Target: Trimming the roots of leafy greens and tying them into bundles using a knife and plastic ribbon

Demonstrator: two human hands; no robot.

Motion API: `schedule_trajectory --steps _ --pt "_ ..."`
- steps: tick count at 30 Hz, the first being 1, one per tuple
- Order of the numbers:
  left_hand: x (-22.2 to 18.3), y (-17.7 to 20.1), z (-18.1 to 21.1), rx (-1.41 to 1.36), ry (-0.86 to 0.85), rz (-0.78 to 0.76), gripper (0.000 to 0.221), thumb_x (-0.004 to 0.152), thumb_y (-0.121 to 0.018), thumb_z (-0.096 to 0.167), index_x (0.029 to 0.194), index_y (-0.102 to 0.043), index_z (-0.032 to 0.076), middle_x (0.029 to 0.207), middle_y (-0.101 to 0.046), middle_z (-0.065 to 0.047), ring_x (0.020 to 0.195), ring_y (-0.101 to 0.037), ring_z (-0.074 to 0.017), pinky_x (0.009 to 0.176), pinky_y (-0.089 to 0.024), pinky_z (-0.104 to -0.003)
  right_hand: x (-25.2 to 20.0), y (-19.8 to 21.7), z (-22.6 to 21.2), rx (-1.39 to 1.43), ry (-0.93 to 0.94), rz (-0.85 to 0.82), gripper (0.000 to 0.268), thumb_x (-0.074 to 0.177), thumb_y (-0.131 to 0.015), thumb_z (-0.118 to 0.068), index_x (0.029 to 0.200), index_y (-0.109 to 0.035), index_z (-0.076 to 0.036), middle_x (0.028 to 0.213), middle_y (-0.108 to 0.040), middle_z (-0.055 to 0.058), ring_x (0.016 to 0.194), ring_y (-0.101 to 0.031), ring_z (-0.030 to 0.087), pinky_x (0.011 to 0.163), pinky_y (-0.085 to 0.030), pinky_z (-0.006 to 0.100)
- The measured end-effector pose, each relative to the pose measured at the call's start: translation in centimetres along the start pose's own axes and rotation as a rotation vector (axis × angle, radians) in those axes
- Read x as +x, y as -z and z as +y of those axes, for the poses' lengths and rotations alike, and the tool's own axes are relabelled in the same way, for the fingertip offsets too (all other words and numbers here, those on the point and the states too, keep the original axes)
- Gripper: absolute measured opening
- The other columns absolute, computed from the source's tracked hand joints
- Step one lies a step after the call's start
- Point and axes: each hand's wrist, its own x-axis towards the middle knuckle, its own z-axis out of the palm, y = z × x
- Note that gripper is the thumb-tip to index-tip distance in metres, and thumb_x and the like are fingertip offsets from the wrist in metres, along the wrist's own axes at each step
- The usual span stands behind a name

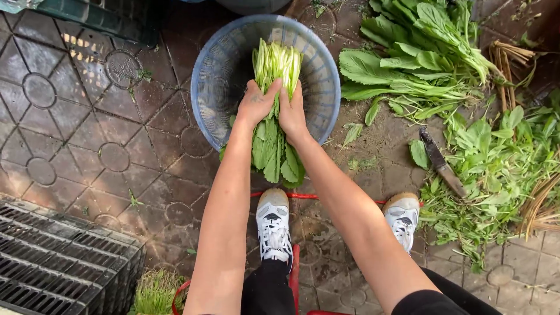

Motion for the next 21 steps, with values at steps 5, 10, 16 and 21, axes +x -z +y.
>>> schedule_trajectory --steps 5,10,16,21 --pt "-5.9 1.9 4.1 -0.061 -0.084 0.116 0.112 0.098 -0.046 0.080 0.158 -0.015 -0.009 0.159 -0.028 -0.038 0.147 -0.032 -0.0520 0.118 -0.031 -0.065 -2.6 0.9 -1.6 -0.018 0.245 -0.065 0.071 0.116 -0.035 -0.041 0.163 0.000 0.000 0.162 -0.018 0.033 0.150 -0.025 0.055 0.119 -0.028 0.070" --pt "-22.2 3.6 11.9 -0.133 -0.435 0.335 0.092 0.103 -0.050 0.062 0.151 -0.026 -0.012 0.147 -0.043 -0.043 0.139 -0.043 -0.0557 0.116 -0.035 -0.065 -12.1 3.8 -9.1 0.013 0.561 -0.048 0.068 0.116 -0.037 -0.038 0.164 -0.006 -0.002 0.162 -0.022 0.029 0.152 -0.025 0.050 0.125 -0.023 0.064" --pt "-36.2 -1.9 14.6 -0.189 -0.422 0.263 0.102 0.102 -0.050 0.064 0.156 -0.010 -0.013 0.156 -0.025 -0.042 0.148 -0.021 -0.0572 0.115 -0.023 -0.072 -25.7 12.0 -9.1 -0.054 0.614 -0.025 0.069 0.112 -0.041 -0.032 0.163 -0.011 0.002 0.162 -0.022 0.032 0.151 -0.027 0.047 0.126 -0.020 0.059" --pt "-35.6 -14.8 6.3 -0.010 -0.377 0.338 0.087 0.099 -0.061 0.058 0.146 -0.037 -0.011 0.136 -0.054 -0.039 0.130 -0.053 -0.0544 0.110 -0.042 -0.065 -30.6 17.8 4.5 -0.110 0.395 0.033 0.067 0.114 -0.042 -0.034 0.163 -0.008 -0.002 0.161 -0.025 0.035 0.149 -0.031 0.049 0.125 -0.026 0.060"
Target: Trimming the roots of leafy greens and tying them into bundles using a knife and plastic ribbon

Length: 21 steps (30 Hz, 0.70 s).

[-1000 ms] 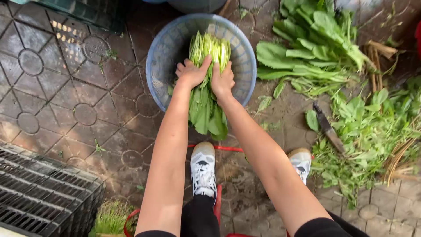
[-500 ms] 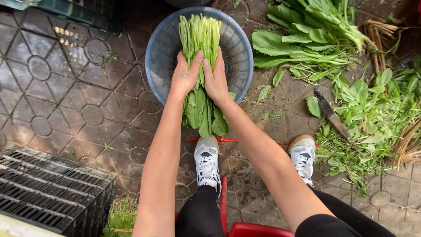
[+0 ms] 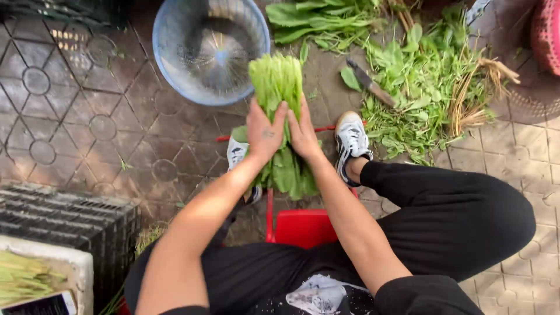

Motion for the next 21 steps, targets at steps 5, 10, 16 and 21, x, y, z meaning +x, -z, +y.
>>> schedule_trajectory --steps 5,10,16,21 --pt "-3.3 -10.1 -9.1 -0.042 0.324 -0.179 0.103 0.095 -0.054 0.074 0.158 -0.025 -0.002 0.157 -0.039 -0.029 0.147 -0.038 -0.0421 0.119 -0.033 -0.058 -3.7 0.2 11.6 0.039 -0.211 -0.060 0.068 0.112 -0.042 -0.036 0.165 -0.011 -0.007 0.164 -0.026 0.028 0.151 -0.031 0.042 0.125 -0.026 0.055" --pt "-2.9 -13.8 -13.2 0.016 0.520 -0.181 0.104 0.095 -0.049 0.076 0.157 -0.028 -0.004 0.153 -0.041 -0.033 0.142 -0.042 -0.0494 0.113 -0.037 -0.063 -3.8 -0.4 14.7 0.000 -0.337 -0.153 0.070 0.110 -0.045 -0.037 0.165 -0.015 -0.005 0.163 -0.028 0.030 0.150 -0.031 0.045 0.125 -0.024 0.054" --pt "-1.2 -15.9 -18.7 0.195 0.563 -0.186 0.102 0.090 -0.050 0.085 0.158 -0.033 0.012 0.161 -0.028 -0.018 0.145 -0.038 -0.0411 0.114 -0.040 -0.059 -3.5 -2.6 21.1 -0.266 -0.257 -0.050 0.070 0.107 -0.055 -0.039 0.163 -0.027 -0.008 0.146 -0.047 0.023 0.135 -0.046 0.039 0.111 -0.033 0.047" --pt "-1.0 -13.8 -14.0 0.321 0.643 -0.225 0.122 0.085 -0.040 0.094 0.166 -0.001 0.012 0.161 -0.029 -0.026 0.146 -0.038 -0.0444 0.116 -0.029 -0.063 -3.3 -1.9 17.9 -0.252 -0.512 -0.036 0.079 0.108 -0.053 -0.050 0.168 -0.013 -0.015 0.158 -0.036 0.020 0.148 -0.036 0.040 0.112 -0.040 0.054"
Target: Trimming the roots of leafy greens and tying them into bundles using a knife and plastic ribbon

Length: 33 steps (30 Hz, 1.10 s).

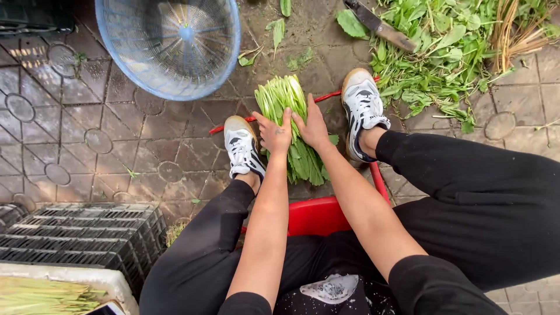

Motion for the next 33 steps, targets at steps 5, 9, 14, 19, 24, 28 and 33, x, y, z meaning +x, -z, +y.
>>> schedule_trajectory --steps 5,9,14,19,24,28,33 --pt "2.1 -1.0 -1.2 -0.070 0.001 -0.179 0.115 0.090 -0.041 0.086 0.167 0.003 0.013 0.164 -0.020 -0.029 0.149 -0.028 -0.0497 0.116 -0.022 -0.068 -1.5 -0.4 -0.3 0.039 -0.079 -0.031 0.072 0.110 -0.033 -0.060 0.167 -0.019 -0.018 0.166 -0.032 0.016 0.153 -0.030 0.035 0.119 -0.033 0.053" --pt "-3.6 3.5 3.2 -0.278 0.029 -0.325 0.145 0.073 -0.052 0.099 0.164 0.015 0.007 0.165 -0.001 -0.037 0.153 -0.008 -0.0547 0.117 -0.018 -0.071 -3.0 1.5 -3.8 0.160 -0.101 -0.110 0.081 0.107 -0.008 -0.069 0.167 -0.017 -0.015 0.170 -0.023 0.017 0.157 -0.019 0.036 0.126 -0.016 0.054" --pt "-2.3 0.1 3.5 0.013 0.083 -0.146 0.154 0.062 -0.051 0.105 0.164 0.007 0.007 0.162 -0.021 -0.030 0.150 -0.026 -0.0444 0.112 -0.025 -0.072 -2.2 2.0 -2.7 0.523 -0.085 -0.119 0.085 0.108 -0.008 -0.068 0.163 -0.029 -0.006 0.166 -0.027 0.023 0.155 -0.020 0.040 0.129 -0.011 0.053" --pt "-2.6 -0.2 4.0 0.063 0.105 -0.062 0.144 0.068 -0.066 0.091 0.164 0.000 0.006 0.156 -0.029 -0.026 0.145 -0.032 -0.0403 0.110 -0.034 -0.067 -2.2 5.3 -3.5 0.545 -0.097 -0.204 0.084 0.108 -0.007 -0.065 0.161 -0.033 -0.004 0.166 -0.027 0.021 0.156 -0.019 0.033 0.131 -0.009 0.047" --pt "-2.3 -0.5 3.6 -0.003 0.077 0.037 0.138 0.070 -0.071 0.085 0.164 -0.006 0.007 0.150 -0.037 -0.026 0.140 -0.039 -0.0385 0.105 -0.038 -0.062 3.3 4.0 1.9 0.168 -0.089 -0.263 0.066 0.107 -0.023 -0.062 0.118 -0.075 -0.022 0.142 -0.061 0.013 0.140 -0.047 0.035 0.125 -0.028 0.049" --pt "-2.7 -0.5 4.0 -0.016 0.078 0.102 0.128 0.076 -0.076 0.071 0.163 -0.008 0.006 0.146 -0.041 -0.027 0.136 -0.044 -0.0378 0.104 -0.039 -0.060 5.2 6.0 1.2 -0.026 -0.110 -0.282 0.059 0.101 -0.032 -0.055 0.132 -0.070 -0.023 0.145 -0.061 0.005 0.141 -0.049 0.027 0.124 -0.031 0.042" --pt "-1.7 -1.4 3.6 -0.007 0.079 0.154 0.132 0.072 -0.078 0.073 0.162 -0.011 0.005 0.145 -0.043 -0.027 0.133 -0.045 -0.0380 0.103 -0.038 -0.061 6.6 6.9 3.8 -0.853 0.410 0.157 0.023 0.075 -0.084 -0.028 0.090 -0.072 -0.016 0.090 -0.058 -0.001 0.090 -0.064 0.022 0.074 -0.058 0.038"
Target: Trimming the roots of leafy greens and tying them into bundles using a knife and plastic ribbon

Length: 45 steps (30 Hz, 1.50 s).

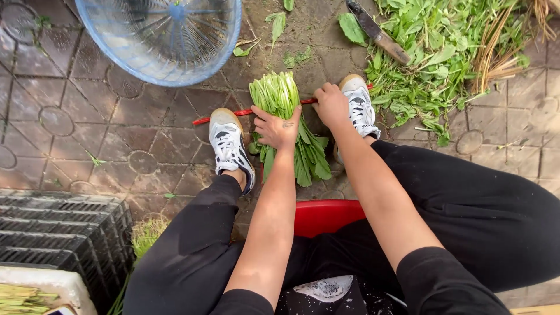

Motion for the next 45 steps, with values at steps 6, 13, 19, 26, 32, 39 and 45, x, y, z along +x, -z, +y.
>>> schedule_trajectory --steps 6,13,19,26,32,39,45 --pt "1.0 -1.8 -1.2 0.014 0.018 0.010 0.134 0.069 -0.077 0.072 0.161 -0.009 0.002 0.142 -0.043 -0.022 0.131 -0.044 -0.0354 0.102 -0.038 -0.061 -0.9 -0.2 0.9 -0.186 0.389 0.168 0.023 0.082 -0.075 -0.030 0.087 -0.058 -0.015 0.088 -0.059 0.004 0.106 -0.058 0.023 0.096 -0.038 0.046" --pt "2.7 -4.7 -2.8 -0.002 -0.029 0.009 0.130 0.073 -0.085 0.051 0.160 -0.004 -0.001 0.144 -0.038 -0.024 0.131 -0.040 -0.0382 0.102 -0.037 -0.063 0.5 5.3 -6.9 0.115 0.161 -0.311 0.025 0.099 -0.052 -0.042 0.112 -0.047 -0.021 0.098 -0.063 0.014 0.082 -0.072 0.044 0.075 -0.057 0.058" --pt "6.4 -7.5 -4.9 -0.065 0.002 0.016 0.113 0.082 -0.079 0.046 0.160 -0.008 0.006 0.147 -0.033 -0.017 0.129 -0.038 -0.0344 0.104 -0.032 -0.065 3.5 2.4 -10.7 0.374 0.034 -0.559 0.037 0.093 -0.050 -0.045 0.105 -0.064 -0.013 0.104 -0.069 0.022 0.106 -0.066 0.047 0.090 -0.054 0.060" --pt "5.8 2.6 -6.2 -0.153 -0.201 -0.568 0.162 0.051 -0.100 0.046 0.162 0.010 0.006 0.168 -0.007 -0.022 0.154 -0.016 -0.0421 0.120 -0.022 -0.067 2.6 4.4 -13.6 0.413 -0.165 -0.525 0.050 0.093 -0.064 -0.055 0.091 -0.069 -0.005 0.091 -0.072 0.021 0.102 -0.070 0.045 0.088 -0.057 0.055" --pt "9.1 4.6 -9.2 -0.018 -0.398 -0.784 0.140 0.068 -0.088 0.051 0.164 0.002 0.002 0.169 -0.017 -0.024 0.155 -0.023 -0.0392 0.130 -0.024 -0.052 2.5 -0.5 -13.9 0.375 -0.364 -0.409 0.040 0.082 -0.079 -0.056 0.088 -0.067 -0.019 0.095 -0.068 0.006 0.103 -0.072 0.034 0.088 -0.060 0.052" --pt "19.9 -2.1 -14.9 0.119 -0.533 -0.296 0.033 0.085 -0.057 0.042 0.113 -0.075 0.035 0.121 -0.073 0.005 0.118 -0.067 -0.0233 0.100 -0.057 -0.041 2.1 0.3 -14.5 0.399 -0.357 -0.397 0.034 0.085 -0.079 -0.044 0.089 -0.060 -0.016 0.102 -0.060 0.009 0.106 -0.069 0.041 0.091 -0.058 0.056" --pt "18.2 3.5 -13.0 0.649 -0.812 0.342 0.019 0.083 -0.074 0.024 0.099 -0.068 0.014 0.119 -0.056 -0.013 0.113 -0.048 -0.0320 0.103 -0.033 -0.053 1.8 1.8 -14.7 0.431 -0.346 -0.379 0.032 0.088 -0.080 -0.038 0.091 -0.058 -0.015 0.101 -0.056 0.007 0.105 -0.069 0.039 0.089 -0.058 0.054"
